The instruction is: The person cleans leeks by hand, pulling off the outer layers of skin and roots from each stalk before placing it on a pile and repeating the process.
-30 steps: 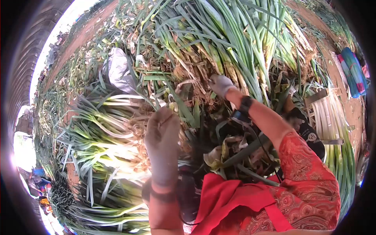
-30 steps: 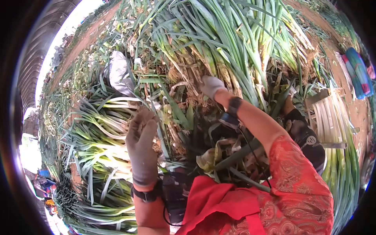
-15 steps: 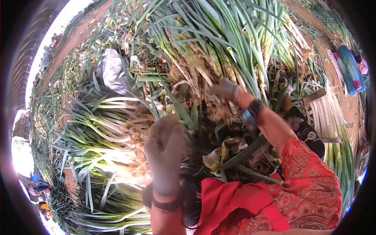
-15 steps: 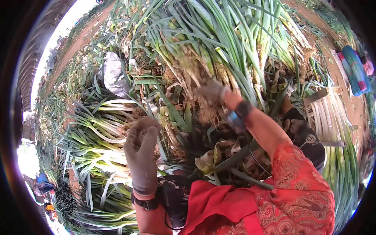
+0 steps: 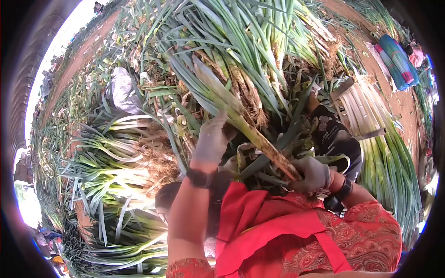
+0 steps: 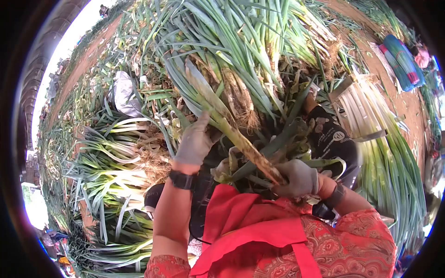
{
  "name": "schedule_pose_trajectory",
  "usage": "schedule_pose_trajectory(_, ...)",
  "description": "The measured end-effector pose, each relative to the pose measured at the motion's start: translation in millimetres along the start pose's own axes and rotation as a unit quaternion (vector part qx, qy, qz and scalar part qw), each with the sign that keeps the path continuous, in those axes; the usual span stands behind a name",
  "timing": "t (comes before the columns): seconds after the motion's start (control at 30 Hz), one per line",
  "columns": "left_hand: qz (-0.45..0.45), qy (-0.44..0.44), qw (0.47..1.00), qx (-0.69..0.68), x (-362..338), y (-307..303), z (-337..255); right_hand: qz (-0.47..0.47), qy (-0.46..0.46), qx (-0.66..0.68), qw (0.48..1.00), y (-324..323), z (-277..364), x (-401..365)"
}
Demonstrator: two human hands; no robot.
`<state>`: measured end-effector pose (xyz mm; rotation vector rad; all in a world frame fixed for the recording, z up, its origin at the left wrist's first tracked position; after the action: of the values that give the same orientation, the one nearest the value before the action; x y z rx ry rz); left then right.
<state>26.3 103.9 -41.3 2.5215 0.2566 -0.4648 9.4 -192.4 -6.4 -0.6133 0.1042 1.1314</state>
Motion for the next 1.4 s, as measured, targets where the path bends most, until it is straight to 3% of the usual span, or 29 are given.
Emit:
schedule_pose_trajectory(0.03, 0.051, 0.01, 0.999, -0.006, 3, 5, 9, -0.016, -0.005, -0.001, 1.0, 10, -13, -9)
schedule_pose_trajectory(0.2, 0.026, 0.053, 0.998, 0.033, 2, 24, 22, -0.175, -0.072, -0.141, 0.972, 57, -54, -11)
schedule_pose_trajectory(0.27, 0.027, 0.073, 0.997, 0.029, 1, 27, 23, -0.151, 0.009, -0.153, 0.977, 72, -46, -3)
schedule_pose_trajectory(0.3, 0.047, 0.098, 0.994, 0.034, -2, 29, 21, -0.076, 0.023, -0.106, 0.991, 65, -28, 0)
schedule_pose_trajectory(0.37, 0.087, 0.146, 0.985, 0.043, -9, 34, 15, -0.132, -0.042, -0.046, 0.989, 56, -20, 13)
schedule_pose_trajectory(0.47, 0.143, 0.145, 0.978, 0.04, -26, 49, 15, -0.223, -0.178, 0.128, 0.95, 27, -25, 51)
schedule_pose_trajectory(0.5, 0.134, 0.135, 0.979, 0.071, -33, 52, 19, -0.231, -0.179, 0.167, 0.942, 11, -17, 64)
schedule_pose_trajectory(0.6, 0.176, 0.118, 0.976, 0.052, -40, 62, 35, -0.297, -0.275, 0.183, 0.896, -33, 15, 103)
schedule_pose_trajectory(0.63, 0.188, 0.059, 0.979, 0.048, -43, 56, 36, -0.233, -0.244, 0.267, 0.903, -45, 50, 90)
schedule_pose_trajectory(0.67, 0.19, 0.046, 0.98, 0.029, -44, 57, 34, -0.21, -0.191, 0.238, 0.929, -54, 50, 91)
schedule_pose_trajectory(0.83, 0.219, 0.004, 0.975, 0.024, -44, 46, 41, -0.205, -0.147, 0.339, 0.906, -49, 47, 89)
schedule_pose_trajectory(0.9, 0.275, 0.049, 0.898, 0.34, -36, 25, 64, -0.209, -0.164, 0.358, 0.895, -45, 45, 86)
schedule_pose_trajectory(0.97, 0.226, -0.113, 0.86, 0.443, -20, -7, 126, -0.214, -0.182, 0.379, 0.882, -42, 43, 84)
schedule_pose_trajectory(1.03, 0.294, -0.086, 0.758, 0.575, -54, 1, 141, -0.218, -0.176, 0.402, 0.872, -43, 43, 83)
schedule_pose_trajectory(1.13, 0.262, 0.0, 0.673, 0.692, -47, 26, 99, -0.186, -0.174, 0.437, 0.862, -49, 36, 83)
schedule_pose_trajectory(1.17, 0.24, 0.047, 0.495, 0.834, -30, 35, 69, -0.17, -0.172, 0.453, 0.858, -49, 32, 84)
schedule_pose_trajectory(1.2, 0.193, 0.107, 0.744, 0.63, -30, 34, 41, -0.156, -0.162, 0.468, 0.854, -47, 31, 84)
schedule_pose_trajectory(1.23, 0.119, 0.157, 0.913, 0.358, -34, 30, 13, -0.14, -0.153, 0.481, 0.852, -46, 33, 86)
schedule_pose_trajectory(1.33, 0.082, 0.189, 0.899, 0.387, -17, 20, -24, -0.087, -0.147, 0.472, 0.865, -40, 45, 99)
schedule_pose_trajectory(1.37, 0.112, 0.14, 0.958, 0.225, -19, 24, -31, -0.073, -0.144, 0.466, 0.87, -36, 55, 100)
schedule_pose_trajectory(1.4, 0.14, 0.088, 0.985, 0.055, -21, 27, -36, -0.059, -0.142, 0.46, 0.875, -32, 62, 102)
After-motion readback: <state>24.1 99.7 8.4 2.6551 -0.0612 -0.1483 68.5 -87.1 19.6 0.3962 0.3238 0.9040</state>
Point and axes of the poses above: each hand's wrist, its own x-axis towards the middle knuckle, its own y-axis out of the palm, z = x × y, the point moved 1 cm from there along x, towards the middle knuckle, and after that the axes turned 8 degrees about z, right-handed, at the moved point
